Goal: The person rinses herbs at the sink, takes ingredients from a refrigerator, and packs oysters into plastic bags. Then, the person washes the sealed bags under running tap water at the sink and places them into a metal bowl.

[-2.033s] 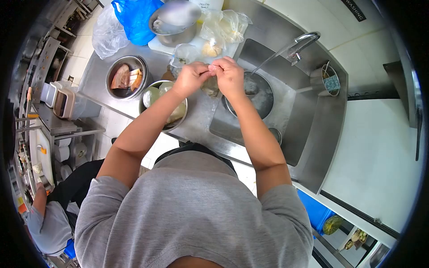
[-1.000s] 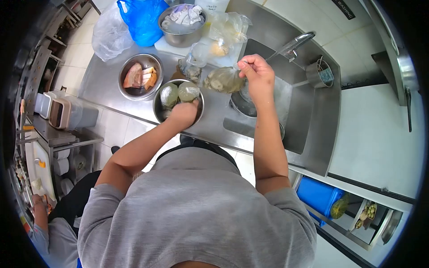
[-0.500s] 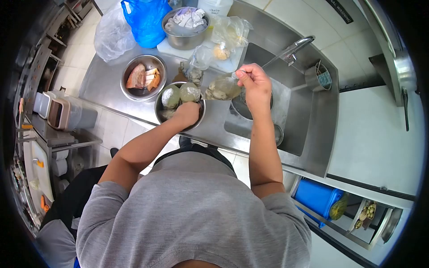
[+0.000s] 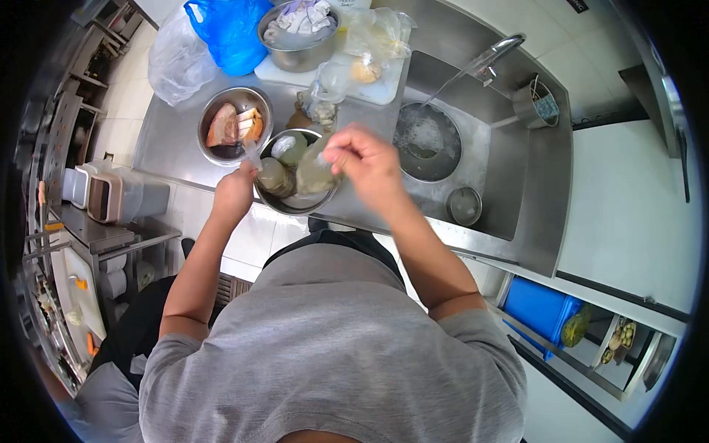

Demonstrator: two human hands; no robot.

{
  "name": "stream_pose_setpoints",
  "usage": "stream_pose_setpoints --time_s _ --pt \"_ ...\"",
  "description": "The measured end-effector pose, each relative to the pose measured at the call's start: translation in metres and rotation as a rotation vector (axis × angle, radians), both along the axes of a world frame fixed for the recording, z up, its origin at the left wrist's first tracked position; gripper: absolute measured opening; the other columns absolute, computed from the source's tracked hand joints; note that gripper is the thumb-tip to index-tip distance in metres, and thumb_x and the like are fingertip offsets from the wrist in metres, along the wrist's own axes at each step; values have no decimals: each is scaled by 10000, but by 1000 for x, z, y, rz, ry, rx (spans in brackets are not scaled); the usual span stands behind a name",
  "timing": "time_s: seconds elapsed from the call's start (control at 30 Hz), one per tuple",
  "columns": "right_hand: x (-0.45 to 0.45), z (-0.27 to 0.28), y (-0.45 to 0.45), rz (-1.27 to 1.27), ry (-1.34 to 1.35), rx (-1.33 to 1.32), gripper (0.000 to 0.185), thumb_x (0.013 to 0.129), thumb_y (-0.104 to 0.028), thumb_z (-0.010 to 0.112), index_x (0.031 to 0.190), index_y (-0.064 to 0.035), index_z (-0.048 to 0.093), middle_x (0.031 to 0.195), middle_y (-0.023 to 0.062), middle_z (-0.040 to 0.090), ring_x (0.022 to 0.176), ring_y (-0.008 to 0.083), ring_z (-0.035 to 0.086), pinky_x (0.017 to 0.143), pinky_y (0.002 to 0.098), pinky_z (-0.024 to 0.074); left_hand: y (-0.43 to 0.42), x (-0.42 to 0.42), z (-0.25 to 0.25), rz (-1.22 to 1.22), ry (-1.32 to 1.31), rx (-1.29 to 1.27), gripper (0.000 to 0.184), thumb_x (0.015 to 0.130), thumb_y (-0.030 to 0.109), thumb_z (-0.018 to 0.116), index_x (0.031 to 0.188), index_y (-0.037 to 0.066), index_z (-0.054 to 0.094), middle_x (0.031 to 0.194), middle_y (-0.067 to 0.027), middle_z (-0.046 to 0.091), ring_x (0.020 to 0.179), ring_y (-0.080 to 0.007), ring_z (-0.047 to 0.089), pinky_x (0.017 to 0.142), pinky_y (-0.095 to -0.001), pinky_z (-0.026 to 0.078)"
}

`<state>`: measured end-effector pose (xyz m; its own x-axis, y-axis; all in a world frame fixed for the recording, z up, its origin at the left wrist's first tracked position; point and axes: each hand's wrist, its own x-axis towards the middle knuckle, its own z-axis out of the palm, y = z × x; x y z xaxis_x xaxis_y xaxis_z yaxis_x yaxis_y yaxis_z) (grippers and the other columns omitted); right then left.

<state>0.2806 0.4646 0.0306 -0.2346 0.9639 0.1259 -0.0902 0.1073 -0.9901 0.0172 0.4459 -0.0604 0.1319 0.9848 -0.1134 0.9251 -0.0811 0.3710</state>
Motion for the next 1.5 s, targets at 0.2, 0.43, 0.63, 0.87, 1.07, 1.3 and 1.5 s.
stream_pose_setpoints --time_s 0.2,0.43,0.63,0.87,1.07,1.3,1.5 --pt "-37 -48 -22 41 -98 -146 6 862 -4 591 858 0 593 811 36 587 651 84 548 610 224 459 -1 8 4 43 -110 -21 162 923 205 471 942 44 481 761 -222 625 709 -418 605 635 -504 462" --pt "-71 -84 -31 231 -291 137 42 834 -31 613 807 -3 596 738 26 579 588 86 548 541 238 442 -5 5 -10 68 -207 -10 144 913 185 476 927 41 482 751 -219 622 707 -408 606 633 -494 462" --pt "-80 -78 -20 300 102 -369 27 854 -30 595 841 -12 580 769 23 566 616 96 560 578 242 464 -6 3 -14 125 -307 68 114 903 148 486 914 35 488 742 -223 617 711 -417 600 635 -492 458" --pt "-70 -96 -11 173 112 -498 61 884 -58 581 917 -8 576 790 27 589 654 101 588 632 236 501 -5 5 -14 179 -363 36 111 903 137 507 892 28 498 756 -209 611 743 -415 595 642 -470 453" --pt "-55 -99 -8 222 -110 -127 216 791 -16 651 992 -18 571 906 76 617 798 180 617 703 305 502 -12 18 -2 214 -523 142 143 891 171 570 894 36 527 721 -166 610 660 -337 608 614 -383 477" --pt "3 -66 -7 253 -998 253 516 627 -53 722 1114 -96 558 1049 124 559 1022 335 518 874 400 420 -34 38 12 -170 -468 118 430 730 267 741 1086 78 591 1086 -138 561 925 -331 592 796 -398 492" --pt "7 -79 23 258 -827 52 451 655 -52 725 1082 -66 582 921 95 572 845 209 571 758 311 459 -16 29 6 -146 -624 -37 305 744 162 730 1013 63 625 959 -140 597 802 -330 601 720 -380 492"
